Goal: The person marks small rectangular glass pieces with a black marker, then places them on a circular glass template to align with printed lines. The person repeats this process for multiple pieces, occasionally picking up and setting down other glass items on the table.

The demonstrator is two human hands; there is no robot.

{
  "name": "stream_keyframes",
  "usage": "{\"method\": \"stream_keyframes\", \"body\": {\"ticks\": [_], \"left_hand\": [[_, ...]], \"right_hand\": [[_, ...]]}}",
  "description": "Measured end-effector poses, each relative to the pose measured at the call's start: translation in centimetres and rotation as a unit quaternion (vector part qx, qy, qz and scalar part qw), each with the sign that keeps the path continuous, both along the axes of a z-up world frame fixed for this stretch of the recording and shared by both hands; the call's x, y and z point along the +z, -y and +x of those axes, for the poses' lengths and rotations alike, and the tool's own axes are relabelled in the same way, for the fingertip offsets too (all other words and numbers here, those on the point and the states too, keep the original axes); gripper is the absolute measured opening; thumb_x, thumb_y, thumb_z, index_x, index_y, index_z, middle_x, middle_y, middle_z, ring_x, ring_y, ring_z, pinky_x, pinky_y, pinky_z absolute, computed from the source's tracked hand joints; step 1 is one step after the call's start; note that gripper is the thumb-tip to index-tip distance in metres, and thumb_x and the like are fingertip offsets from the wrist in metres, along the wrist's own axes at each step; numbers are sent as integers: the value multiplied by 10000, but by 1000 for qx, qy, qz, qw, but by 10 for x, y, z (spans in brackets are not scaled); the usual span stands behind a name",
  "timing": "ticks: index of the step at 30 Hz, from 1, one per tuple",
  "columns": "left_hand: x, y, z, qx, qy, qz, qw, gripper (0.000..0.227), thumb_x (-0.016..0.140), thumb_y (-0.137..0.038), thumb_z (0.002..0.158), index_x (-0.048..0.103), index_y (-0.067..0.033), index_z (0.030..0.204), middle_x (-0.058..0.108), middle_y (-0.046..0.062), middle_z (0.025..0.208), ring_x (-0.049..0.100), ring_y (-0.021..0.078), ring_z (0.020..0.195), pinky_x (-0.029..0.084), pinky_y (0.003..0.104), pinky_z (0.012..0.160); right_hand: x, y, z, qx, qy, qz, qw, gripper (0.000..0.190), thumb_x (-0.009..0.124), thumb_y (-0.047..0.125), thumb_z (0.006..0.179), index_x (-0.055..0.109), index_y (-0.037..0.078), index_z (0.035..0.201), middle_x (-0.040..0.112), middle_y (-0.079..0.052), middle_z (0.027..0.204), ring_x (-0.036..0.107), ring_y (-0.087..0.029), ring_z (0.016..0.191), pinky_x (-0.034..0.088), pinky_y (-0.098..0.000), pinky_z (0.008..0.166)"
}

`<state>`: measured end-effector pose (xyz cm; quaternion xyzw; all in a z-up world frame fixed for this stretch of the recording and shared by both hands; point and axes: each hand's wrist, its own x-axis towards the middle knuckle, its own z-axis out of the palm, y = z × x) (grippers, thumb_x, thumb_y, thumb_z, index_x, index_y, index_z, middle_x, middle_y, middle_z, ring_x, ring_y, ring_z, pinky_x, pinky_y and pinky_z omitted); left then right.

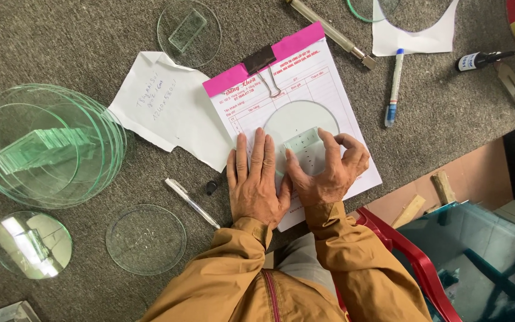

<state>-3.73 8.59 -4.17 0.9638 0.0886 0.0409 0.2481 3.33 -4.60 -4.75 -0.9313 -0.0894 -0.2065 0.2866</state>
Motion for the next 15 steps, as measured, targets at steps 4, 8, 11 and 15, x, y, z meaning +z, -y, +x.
{"method": "stream_keyframes", "body": {"ticks": [4, 8, 11, 15], "left_hand": [[1, -1, -1, -2, 6, 4, 1000, 894, 643, -390, 1000, 330, -62, 1771, 231, 149, 1885, 129, 472, 1734, 154, 624, 1398], [0, 0, -1, -1, 8, 4, 1000, 905, 653, -377, 983, 335, -64, 1770, 233, 146, 1885, 129, 470, 1735, 156, 619, 1400], [-1, 0, -1, 1, 5, 4, 1000, 912, 668, -384, 987, 333, -70, 1775, 234, 141, 1886, 129, 465, 1734, 158, 622, 1399], [-1, -1, 1, 3, 10, 3, 1000, 889, 651, -386, 999, 341, -70, 1769, 244, 144, 1882, 135, 464, 1733, 159, 619, 1400]], "right_hand": [[1, -2, -1, -7, 9, 1, 1000, 640, 963, 576, 891, 782, 121, 1304, 557, -121, 1190, 573, -319, 1210, 360, -570, 1169], [-3, 2, -1, -10, 5, 4, 1000, 638, 978, 558, 881, 785, 128, 1310, 552, -117, 1198, 567, -318, 1228, 351, -581, 1182], [-1, 0, -1, -5, -4, -1, 1000, 629, 966, 546, 905, 770, 121, 1325, 543, -117, 1211, 561, -325, 1246, 346, -567, 1190], [0, -4, -1, -23, -2, 11, 1000, 617, 993, 511, 879, 770, 125, 1307, 537, -109, 1218, 559, -317, 1250, 342, -561, 1197]]}}
